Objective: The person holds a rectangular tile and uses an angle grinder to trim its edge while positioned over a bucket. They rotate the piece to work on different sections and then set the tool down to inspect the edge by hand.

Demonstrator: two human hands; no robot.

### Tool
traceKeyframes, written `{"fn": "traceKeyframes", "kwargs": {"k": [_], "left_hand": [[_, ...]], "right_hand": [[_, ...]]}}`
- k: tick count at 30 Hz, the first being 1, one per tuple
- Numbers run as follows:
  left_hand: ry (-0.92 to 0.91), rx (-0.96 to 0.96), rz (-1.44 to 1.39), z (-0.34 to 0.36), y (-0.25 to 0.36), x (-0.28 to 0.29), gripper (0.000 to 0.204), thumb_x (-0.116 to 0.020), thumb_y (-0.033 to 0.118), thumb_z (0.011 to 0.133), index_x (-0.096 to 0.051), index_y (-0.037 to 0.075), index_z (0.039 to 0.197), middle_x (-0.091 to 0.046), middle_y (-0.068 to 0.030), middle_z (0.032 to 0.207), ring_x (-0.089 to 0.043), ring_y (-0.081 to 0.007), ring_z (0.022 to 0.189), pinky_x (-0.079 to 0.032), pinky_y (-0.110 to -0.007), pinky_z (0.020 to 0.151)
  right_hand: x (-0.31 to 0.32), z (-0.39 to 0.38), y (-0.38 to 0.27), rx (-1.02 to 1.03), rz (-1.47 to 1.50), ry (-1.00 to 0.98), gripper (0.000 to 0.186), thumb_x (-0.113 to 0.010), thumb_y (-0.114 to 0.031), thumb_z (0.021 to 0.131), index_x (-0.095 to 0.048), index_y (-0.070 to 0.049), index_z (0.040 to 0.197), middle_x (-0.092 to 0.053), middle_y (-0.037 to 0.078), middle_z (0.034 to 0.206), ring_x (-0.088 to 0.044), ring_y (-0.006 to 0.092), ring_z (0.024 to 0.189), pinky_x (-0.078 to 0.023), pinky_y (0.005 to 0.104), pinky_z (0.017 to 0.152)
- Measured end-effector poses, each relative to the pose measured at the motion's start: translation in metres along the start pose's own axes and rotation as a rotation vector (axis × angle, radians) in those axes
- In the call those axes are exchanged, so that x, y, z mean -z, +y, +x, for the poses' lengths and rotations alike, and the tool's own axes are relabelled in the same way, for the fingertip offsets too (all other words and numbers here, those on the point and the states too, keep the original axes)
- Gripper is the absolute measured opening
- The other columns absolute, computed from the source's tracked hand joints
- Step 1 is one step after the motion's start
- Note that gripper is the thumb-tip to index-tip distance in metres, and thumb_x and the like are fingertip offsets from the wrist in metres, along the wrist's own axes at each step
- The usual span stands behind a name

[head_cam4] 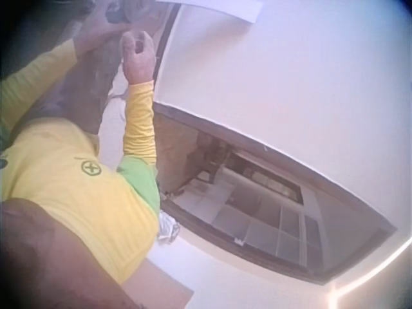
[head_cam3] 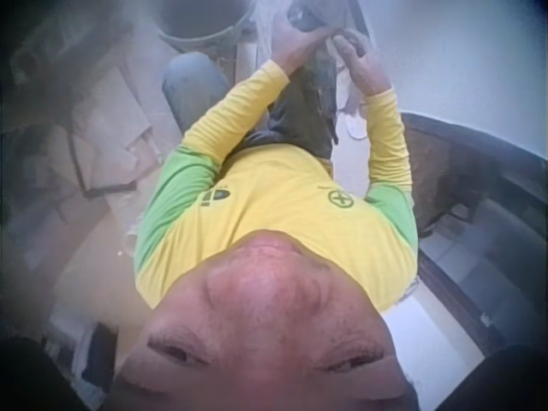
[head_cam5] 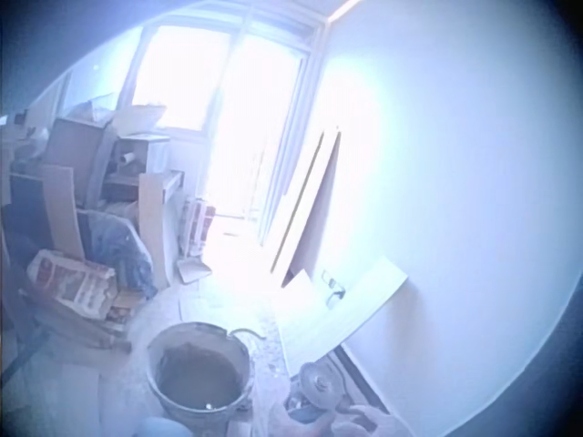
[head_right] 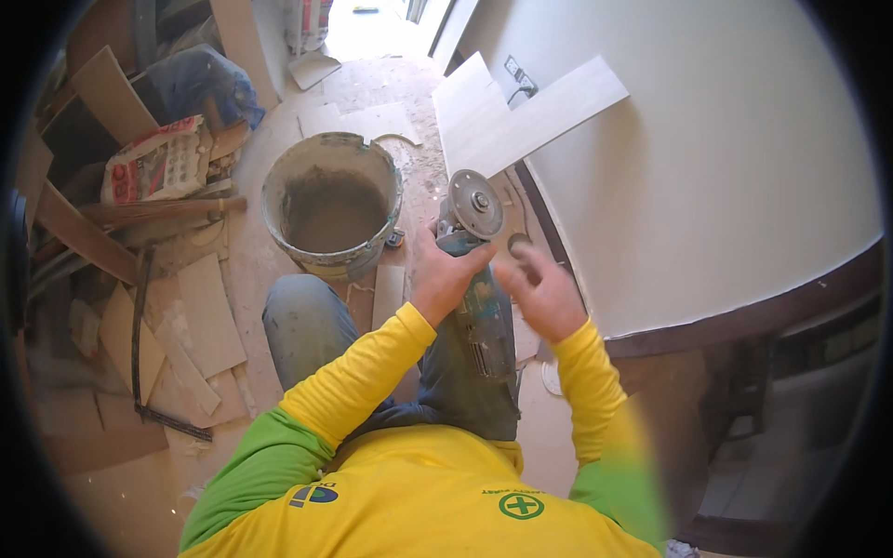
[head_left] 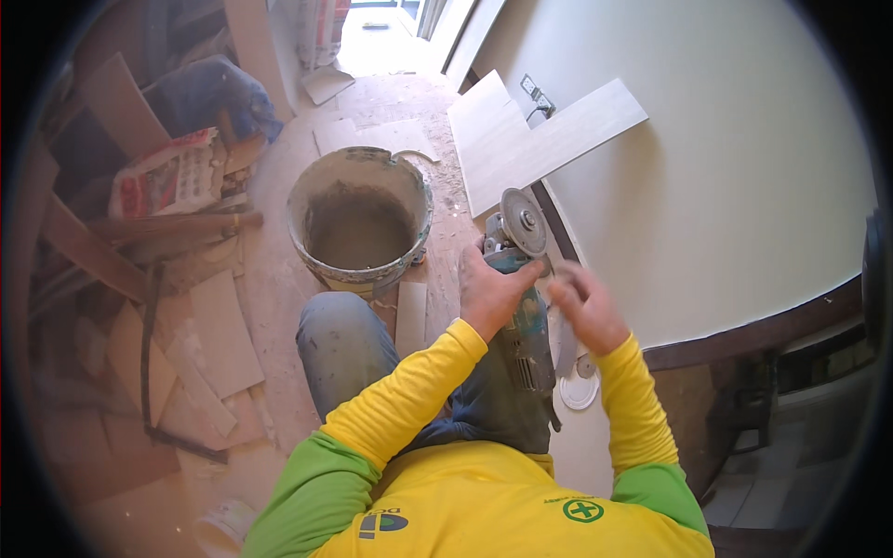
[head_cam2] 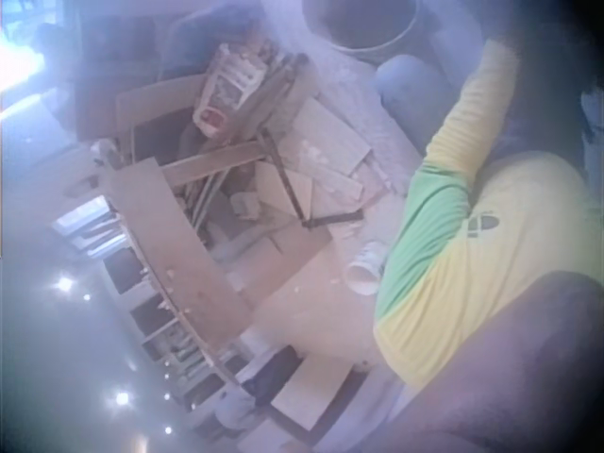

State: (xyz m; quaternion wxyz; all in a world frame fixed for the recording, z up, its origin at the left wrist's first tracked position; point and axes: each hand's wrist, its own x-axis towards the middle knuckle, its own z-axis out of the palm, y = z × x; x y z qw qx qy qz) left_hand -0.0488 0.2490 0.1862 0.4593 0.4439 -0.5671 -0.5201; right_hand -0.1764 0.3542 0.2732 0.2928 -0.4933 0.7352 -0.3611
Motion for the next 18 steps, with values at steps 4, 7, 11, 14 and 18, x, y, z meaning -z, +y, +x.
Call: {"fn": "traceKeyframes", "kwargs": {"k": [4, 7, 11, 14, 18], "left_hand": [[-0.058, 0.155, -0.18, 0.002, 0.002, -0.001, 0.091, -0.089, 0.04, 0.069, -0.044, -0.011, 0.13, -0.061, -0.0204, 0.118, -0.063, -0.0273, 0.107, -0.052, -0.035, 0.092], [-0.059, 0.172, -0.17, 0.009, -0.014, -0.005, 0.089, -0.089, 0.039, 0.069, -0.044, -0.01, 0.128, -0.062, -0.0205, 0.116, -0.064, -0.0277, 0.106, -0.052, -0.036, 0.091], [-0.026, 0.099, -0.105, 0.006, -0.006, -0.011, 0.089, -0.088, 0.039, 0.07, -0.044, -0.009, 0.129, -0.062, -0.0215, 0.117, -0.064, -0.0295, 0.106, -0.052, -0.038, 0.092], [-0.021, 0.07, -0.072, 0.009, -0.003, -0.009, 0.088, -0.087, 0.039, 0.07, -0.044, -0.009, 0.13, -0.06, -0.0232, 0.118, -0.062, -0.0322, 0.109, -0.05, -0.04, 0.094], [0.002, 0.028, -0.059, 0.012, -0.007, -0.008, 0.082, -0.085, 0.039, 0.07, -0.046, -0.006, 0.128, -0.057, -0.0238, 0.121, -0.056, -0.0366, 0.115, -0.045, -0.044, 0.1]], "right_hand": [[0.006, 0.083, -0.011, 0.022, -0.156, 0.036, 0.098, -0.057, -0.075, 0.087, -0.049, 0.006, 0.14, -0.064, 0.021, 0.124, -0.066, 0.026, 0.106, -0.052, 0.0329, 0.09], [-0.005, 0.115, -0.062, -0.137, -0.293, -0.146, 0.105, -0.055, -0.081, 0.083, -0.049, 0.007, 0.14, -0.062, 0.025, 0.128, -0.066, 0.0298, 0.11, -0.052, 0.0352, 0.092], [-0.012, 0.148, -0.071, -0.29, -0.691, -0.326, 0.103, -0.055, -0.082, 0.08, -0.049, 0.0, 0.142, -0.062, 0.024, 0.121, -0.064, 0.0306, 0.109, -0.059, 0.0383, 0.078], [0.0, 0.153, -0.068, 0.099, -0.701, -0.421, 0.102, -0.058, -0.078, 0.08, -0.047, -0.002, 0.146, -0.059, 0.028, 0.13, -0.062, 0.0352, 0.117, -0.059, 0.0414, 0.082], [0.0, 0.14, -0.1, -0.17, -0.4, -0.332, 0.114, -0.052, -0.089, 0.076, -0.039, -0.005, 0.152, -0.051, 0.031, 0.141, -0.052, 0.0407, 0.131, -0.05, 0.042, 0.102]]}}
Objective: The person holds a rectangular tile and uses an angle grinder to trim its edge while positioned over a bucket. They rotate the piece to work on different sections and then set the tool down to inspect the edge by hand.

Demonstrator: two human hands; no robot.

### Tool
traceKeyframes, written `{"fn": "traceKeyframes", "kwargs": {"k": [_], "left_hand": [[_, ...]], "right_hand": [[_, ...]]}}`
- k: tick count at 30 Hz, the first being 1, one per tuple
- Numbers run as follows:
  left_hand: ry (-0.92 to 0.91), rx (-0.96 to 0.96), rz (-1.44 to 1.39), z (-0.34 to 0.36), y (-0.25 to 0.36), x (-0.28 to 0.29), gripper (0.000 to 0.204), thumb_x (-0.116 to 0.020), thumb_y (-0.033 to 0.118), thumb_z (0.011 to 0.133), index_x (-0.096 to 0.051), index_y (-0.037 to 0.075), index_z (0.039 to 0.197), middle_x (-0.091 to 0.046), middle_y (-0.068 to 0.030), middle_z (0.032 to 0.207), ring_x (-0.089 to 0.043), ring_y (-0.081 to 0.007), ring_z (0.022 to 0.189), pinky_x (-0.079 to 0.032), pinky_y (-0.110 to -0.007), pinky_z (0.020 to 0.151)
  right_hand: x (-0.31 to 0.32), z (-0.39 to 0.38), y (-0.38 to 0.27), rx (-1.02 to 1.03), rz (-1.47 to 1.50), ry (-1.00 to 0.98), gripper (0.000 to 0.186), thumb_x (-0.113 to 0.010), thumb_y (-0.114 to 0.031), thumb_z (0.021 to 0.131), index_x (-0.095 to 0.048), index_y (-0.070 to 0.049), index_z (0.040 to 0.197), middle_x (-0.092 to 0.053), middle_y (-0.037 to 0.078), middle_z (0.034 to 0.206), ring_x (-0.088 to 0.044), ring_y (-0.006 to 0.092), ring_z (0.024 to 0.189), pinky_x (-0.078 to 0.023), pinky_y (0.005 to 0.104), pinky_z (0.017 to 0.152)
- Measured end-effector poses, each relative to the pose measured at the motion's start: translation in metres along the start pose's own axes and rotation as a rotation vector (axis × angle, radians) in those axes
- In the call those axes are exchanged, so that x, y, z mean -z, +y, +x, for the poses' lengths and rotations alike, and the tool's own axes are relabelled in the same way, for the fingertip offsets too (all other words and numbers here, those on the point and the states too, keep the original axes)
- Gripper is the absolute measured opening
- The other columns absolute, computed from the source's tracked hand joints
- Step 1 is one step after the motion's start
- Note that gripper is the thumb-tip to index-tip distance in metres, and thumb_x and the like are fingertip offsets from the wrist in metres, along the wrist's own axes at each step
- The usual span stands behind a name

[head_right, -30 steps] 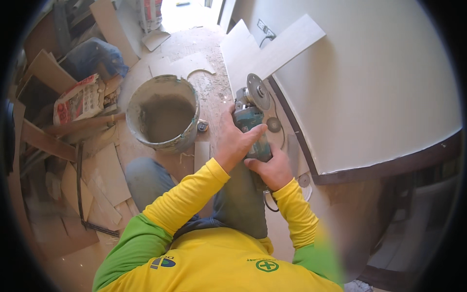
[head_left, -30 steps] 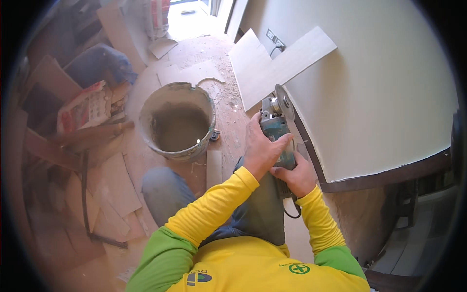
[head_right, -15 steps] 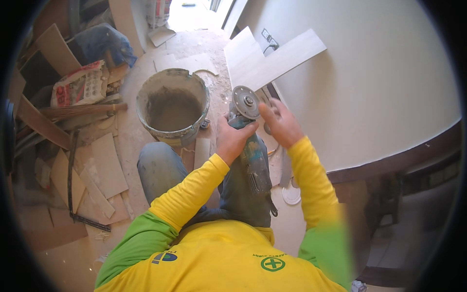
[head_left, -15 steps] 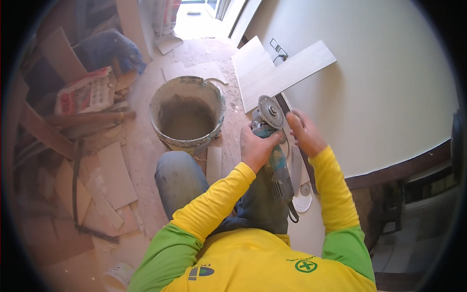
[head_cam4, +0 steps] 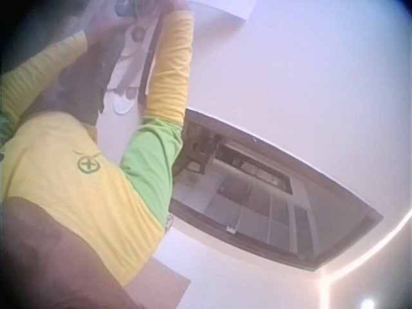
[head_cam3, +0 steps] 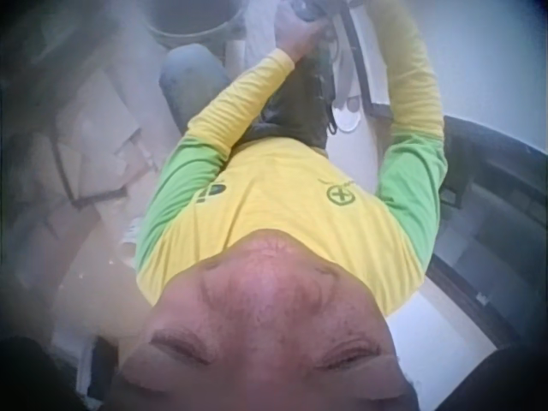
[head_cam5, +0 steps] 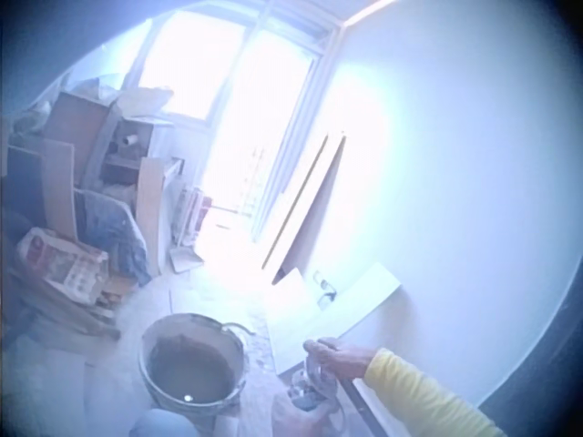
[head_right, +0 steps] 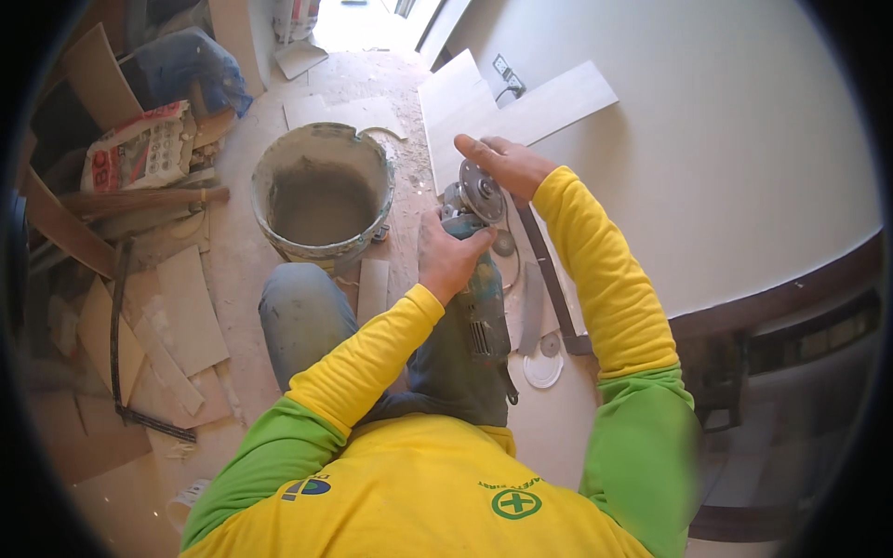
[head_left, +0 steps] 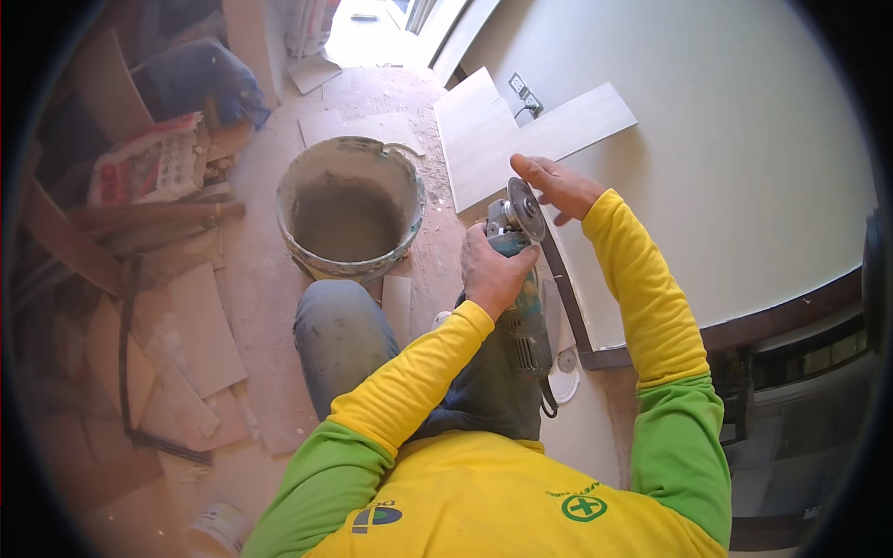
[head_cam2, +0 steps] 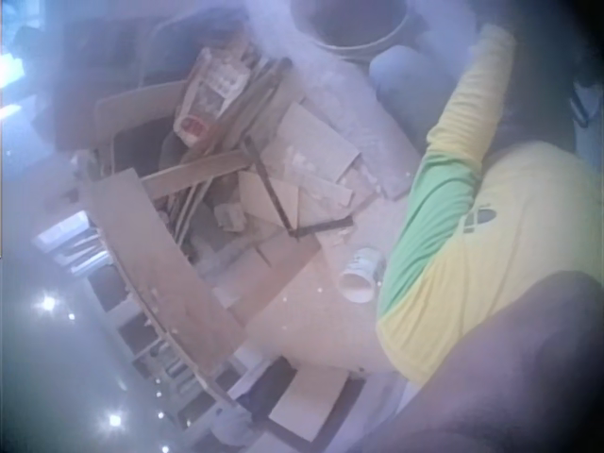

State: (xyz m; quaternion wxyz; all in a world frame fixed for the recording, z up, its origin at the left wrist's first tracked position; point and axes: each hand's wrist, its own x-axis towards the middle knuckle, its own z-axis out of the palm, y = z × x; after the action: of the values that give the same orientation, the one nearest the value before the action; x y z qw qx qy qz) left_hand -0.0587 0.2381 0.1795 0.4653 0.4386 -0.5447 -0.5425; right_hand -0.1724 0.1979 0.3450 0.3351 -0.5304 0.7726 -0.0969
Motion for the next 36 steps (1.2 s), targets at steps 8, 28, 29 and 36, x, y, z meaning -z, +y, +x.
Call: {"fn": "traceKeyframes", "kwargs": {"k": [8, 28, 29, 36], "left_hand": [[0.027, -0.023, 0.069, -0.006, 0.009, -0.015, 0.077, -0.083, 0.041, 0.071, -0.047, -0.002, 0.124, -0.054, -0.0233, 0.12, -0.052, -0.0412, 0.117, -0.042, -0.048, 0.102], [-0.214, 0.083, -0.313, 0.017, -0.027, 0.0, 0.09, -0.089, 0.036, 0.069, -0.037, -0.007, 0.129, -0.06, -0.0212, 0.116, -0.064, -0.0276, 0.103, -0.054, -0.038, 0.088], [-0.221, 0.08, -0.329, 0.017, -0.031, 0.0, 0.089, -0.088, 0.035, 0.071, -0.037, -0.007, 0.131, -0.06, -0.0192, 0.116, -0.063, -0.025, 0.102, -0.054, -0.035, 0.087], [-0.278, 0.076, -0.358, 0.008, -0.019, -0.004, 0.086, -0.087, 0.035, 0.074, -0.036, -0.006, 0.13, -0.059, -0.0172, 0.116, -0.062, -0.0225, 0.102, -0.054, -0.034, 0.085]], "right_hand": [[-0.071, 0.029, 0.042, -0.013, 0.064, 0.569, 0.084, -0.07, -0.053, 0.08, -0.051, 0.0, 0.142, -0.056, 0.028, 0.137, -0.057, 0.0402, 0.125, -0.044, 0.0406, 0.107], [-0.033, 0.016, 0.057, 0.654, -0.068, 0.489, 0.056, -0.074, -0.048, 0.085, -0.068, -0.006, 0.121, -0.069, 0.018, 0.115, -0.066, 0.0301, 0.107, -0.052, 0.0384, 0.094], [-0.025, 0.014, 0.055, 0.467, 0.227, 0.408, 0.057, -0.071, -0.053, 0.086, -0.071, -0.005, 0.116, -0.07, 0.02, 0.111, -0.068, 0.0293, 0.105, -0.053, 0.0372, 0.092], [-0.012, -0.004, 0.053, 0.313, -0.093, 0.257, 0.035, -0.076, -0.032, 0.085, -0.075, -0.004, 0.105, -0.074, 0.014, 0.089, -0.071, 0.0264, 0.08, -0.057, 0.0352, 0.077]]}}
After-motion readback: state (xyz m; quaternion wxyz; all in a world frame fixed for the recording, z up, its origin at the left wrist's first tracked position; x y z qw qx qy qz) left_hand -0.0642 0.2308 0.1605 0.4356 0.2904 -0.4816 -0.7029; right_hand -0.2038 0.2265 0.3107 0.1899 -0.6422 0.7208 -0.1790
